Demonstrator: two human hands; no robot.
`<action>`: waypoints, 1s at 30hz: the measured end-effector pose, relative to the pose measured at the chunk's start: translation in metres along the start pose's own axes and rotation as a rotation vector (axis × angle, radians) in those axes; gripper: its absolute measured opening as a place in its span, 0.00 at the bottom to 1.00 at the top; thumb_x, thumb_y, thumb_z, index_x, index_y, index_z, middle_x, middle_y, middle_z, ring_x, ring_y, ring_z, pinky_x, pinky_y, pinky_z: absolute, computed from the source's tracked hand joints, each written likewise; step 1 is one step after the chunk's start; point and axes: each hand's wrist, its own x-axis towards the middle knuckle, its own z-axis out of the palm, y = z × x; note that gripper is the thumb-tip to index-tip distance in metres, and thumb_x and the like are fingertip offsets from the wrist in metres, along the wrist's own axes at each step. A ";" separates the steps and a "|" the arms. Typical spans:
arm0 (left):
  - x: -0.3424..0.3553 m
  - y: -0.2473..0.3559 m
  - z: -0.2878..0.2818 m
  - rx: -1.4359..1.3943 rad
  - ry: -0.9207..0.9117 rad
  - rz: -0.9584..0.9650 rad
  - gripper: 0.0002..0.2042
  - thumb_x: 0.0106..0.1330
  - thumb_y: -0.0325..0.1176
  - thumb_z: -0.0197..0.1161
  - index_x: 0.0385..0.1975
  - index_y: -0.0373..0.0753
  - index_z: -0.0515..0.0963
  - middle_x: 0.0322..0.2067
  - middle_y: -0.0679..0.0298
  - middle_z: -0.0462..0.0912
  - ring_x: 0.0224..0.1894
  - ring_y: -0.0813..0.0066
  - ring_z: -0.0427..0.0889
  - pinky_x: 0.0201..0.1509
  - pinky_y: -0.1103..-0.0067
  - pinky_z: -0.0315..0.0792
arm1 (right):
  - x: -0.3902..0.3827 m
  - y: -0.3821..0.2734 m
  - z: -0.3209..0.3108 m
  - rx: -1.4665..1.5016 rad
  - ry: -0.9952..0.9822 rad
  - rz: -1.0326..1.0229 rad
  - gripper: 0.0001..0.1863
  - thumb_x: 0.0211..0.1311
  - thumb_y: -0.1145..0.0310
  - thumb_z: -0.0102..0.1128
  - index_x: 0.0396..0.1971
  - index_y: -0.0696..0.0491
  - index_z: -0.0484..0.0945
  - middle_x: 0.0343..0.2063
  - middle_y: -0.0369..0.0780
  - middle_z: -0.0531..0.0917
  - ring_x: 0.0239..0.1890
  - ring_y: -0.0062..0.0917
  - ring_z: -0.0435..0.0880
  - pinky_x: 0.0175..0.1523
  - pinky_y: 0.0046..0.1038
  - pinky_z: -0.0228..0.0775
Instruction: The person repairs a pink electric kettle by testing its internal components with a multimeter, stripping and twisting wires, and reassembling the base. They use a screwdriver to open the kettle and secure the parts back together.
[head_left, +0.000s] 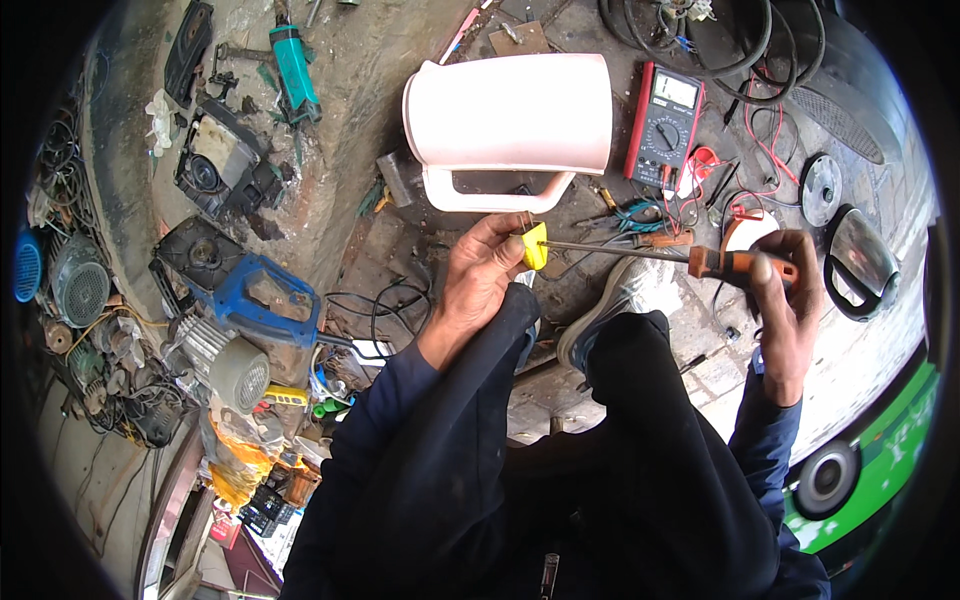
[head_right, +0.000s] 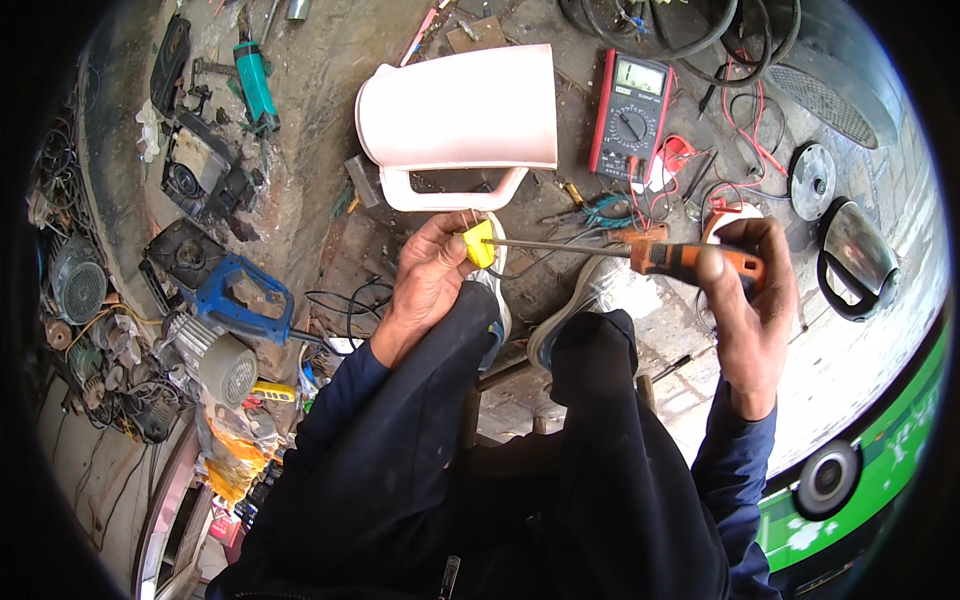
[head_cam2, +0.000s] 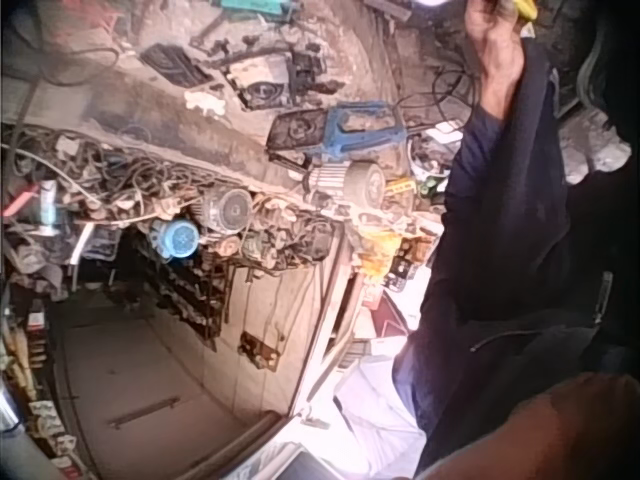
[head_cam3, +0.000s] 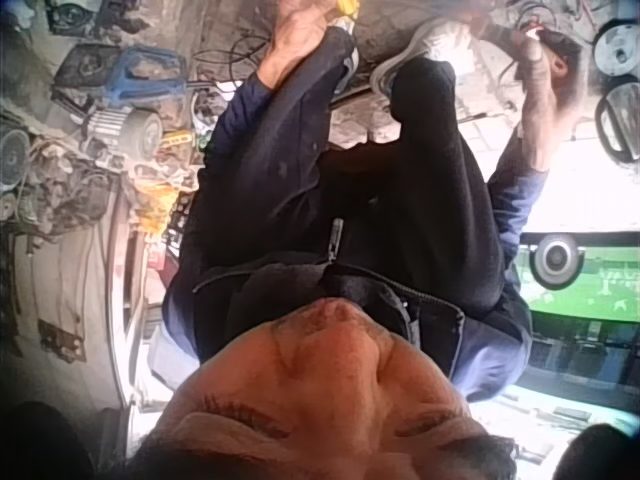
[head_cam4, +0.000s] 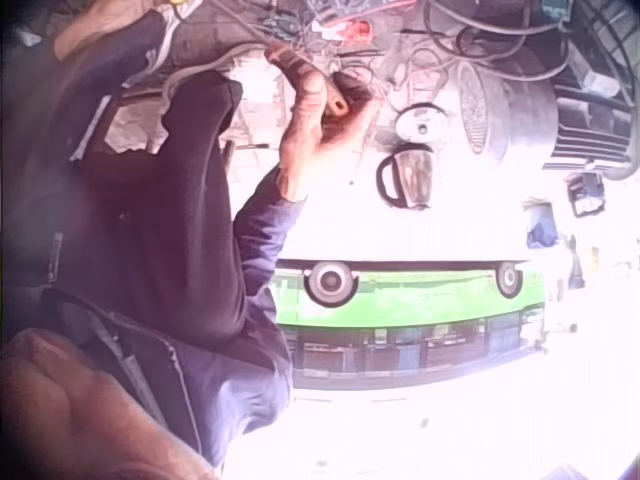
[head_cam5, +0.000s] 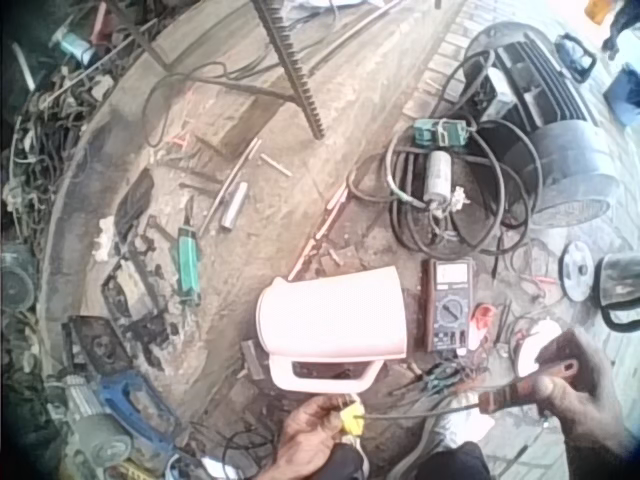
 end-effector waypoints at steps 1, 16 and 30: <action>0.000 0.000 0.000 -0.004 -0.007 0.009 0.16 0.75 0.30 0.65 0.59 0.32 0.76 0.57 0.57 0.83 0.57 0.67 0.84 0.62 0.68 0.82 | 0.002 0.005 0.003 0.193 -0.053 -0.183 0.19 0.71 0.62 0.69 0.50 0.58 0.74 0.41 0.36 0.78 0.40 0.18 0.78 0.49 0.20 0.72; -0.002 -0.003 0.006 -0.011 0.021 0.077 0.12 0.72 0.24 0.67 0.53 0.35 0.80 0.51 0.60 0.85 0.50 0.72 0.86 0.56 0.74 0.83 | -0.004 0.015 -0.013 -0.093 -0.017 0.186 0.19 0.70 0.62 0.71 0.50 0.58 0.76 0.39 0.34 0.80 0.41 0.13 0.76 0.46 0.19 0.69; -0.003 -0.001 0.009 -0.002 0.064 0.077 0.11 0.73 0.26 0.68 0.51 0.35 0.79 0.47 0.60 0.86 0.48 0.72 0.86 0.55 0.75 0.83 | -0.012 0.016 0.004 0.100 -0.026 -0.235 0.21 0.70 0.57 0.71 0.48 0.57 0.75 0.37 0.33 0.77 0.37 0.15 0.73 0.45 0.19 0.67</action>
